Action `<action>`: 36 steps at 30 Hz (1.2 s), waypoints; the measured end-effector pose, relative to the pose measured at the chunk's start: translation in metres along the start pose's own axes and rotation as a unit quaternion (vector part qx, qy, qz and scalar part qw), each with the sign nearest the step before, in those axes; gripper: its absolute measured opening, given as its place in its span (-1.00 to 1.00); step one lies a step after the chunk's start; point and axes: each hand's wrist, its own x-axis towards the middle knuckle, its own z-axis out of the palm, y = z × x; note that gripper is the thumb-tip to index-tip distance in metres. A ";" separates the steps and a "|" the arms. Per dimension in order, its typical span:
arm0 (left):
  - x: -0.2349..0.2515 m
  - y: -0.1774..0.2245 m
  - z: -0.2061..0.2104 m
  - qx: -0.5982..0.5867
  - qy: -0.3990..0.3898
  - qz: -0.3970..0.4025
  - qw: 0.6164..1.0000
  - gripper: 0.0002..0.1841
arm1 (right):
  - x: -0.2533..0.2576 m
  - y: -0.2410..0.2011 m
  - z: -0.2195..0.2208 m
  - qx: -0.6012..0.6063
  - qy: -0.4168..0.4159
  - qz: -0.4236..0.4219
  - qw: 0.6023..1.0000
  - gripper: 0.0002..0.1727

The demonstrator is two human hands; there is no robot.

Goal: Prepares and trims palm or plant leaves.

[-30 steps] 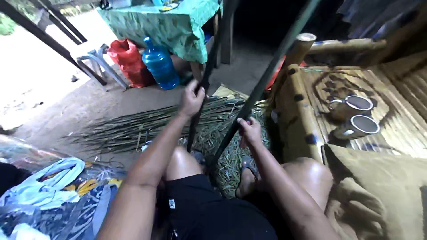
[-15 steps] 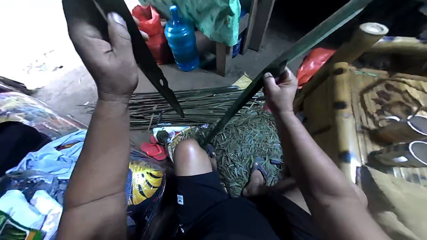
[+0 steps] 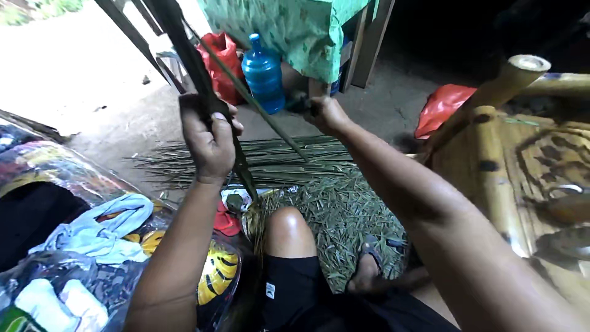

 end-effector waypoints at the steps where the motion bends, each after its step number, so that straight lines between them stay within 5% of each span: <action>1: -0.006 -0.004 0.005 0.002 -0.007 -0.004 1.000 -0.67 | -0.018 0.013 0.009 0.024 -0.012 0.011 1.000 -0.68; 5: -0.027 -0.011 0.038 -0.001 -0.093 -0.056 0.994 -0.62 | -0.120 0.082 0.034 0.157 -0.032 0.139 0.977 -0.54; 8: -0.042 -0.011 0.081 0.023 -0.192 -0.101 0.976 -0.53 | -0.195 0.121 0.028 0.304 0.050 0.230 0.923 -0.54; 13: -0.069 0.015 0.152 0.061 -0.390 -0.110 0.912 -0.46 | -0.271 0.110 -0.033 0.414 0.198 0.230 0.858 -0.57; 19: -0.094 0.055 0.192 0.120 -0.525 -0.013 0.843 -0.45 | -0.312 0.090 -0.090 0.512 0.287 0.136 0.798 -0.71; 24: -0.103 0.055 0.179 0.099 -0.550 0.019 0.829 -0.48 | -0.317 0.075 -0.099 0.388 0.316 0.192 0.844 -0.69; 26: -0.104 0.041 0.177 0.097 -0.558 0.028 0.824 -0.52 | -0.314 0.085 -0.094 0.431 0.304 0.218 0.821 -0.71; 31: -0.101 0.013 0.177 -0.010 -0.579 -0.136 0.804 -0.52 | -0.291 0.117 -0.062 0.603 0.290 0.205 0.714 -0.82; 36: -0.098 -0.007 0.192 -0.105 -0.614 -0.347 0.701 -0.66 | -0.263 0.130 0.002 0.646 0.251 0.293 0.659 -0.78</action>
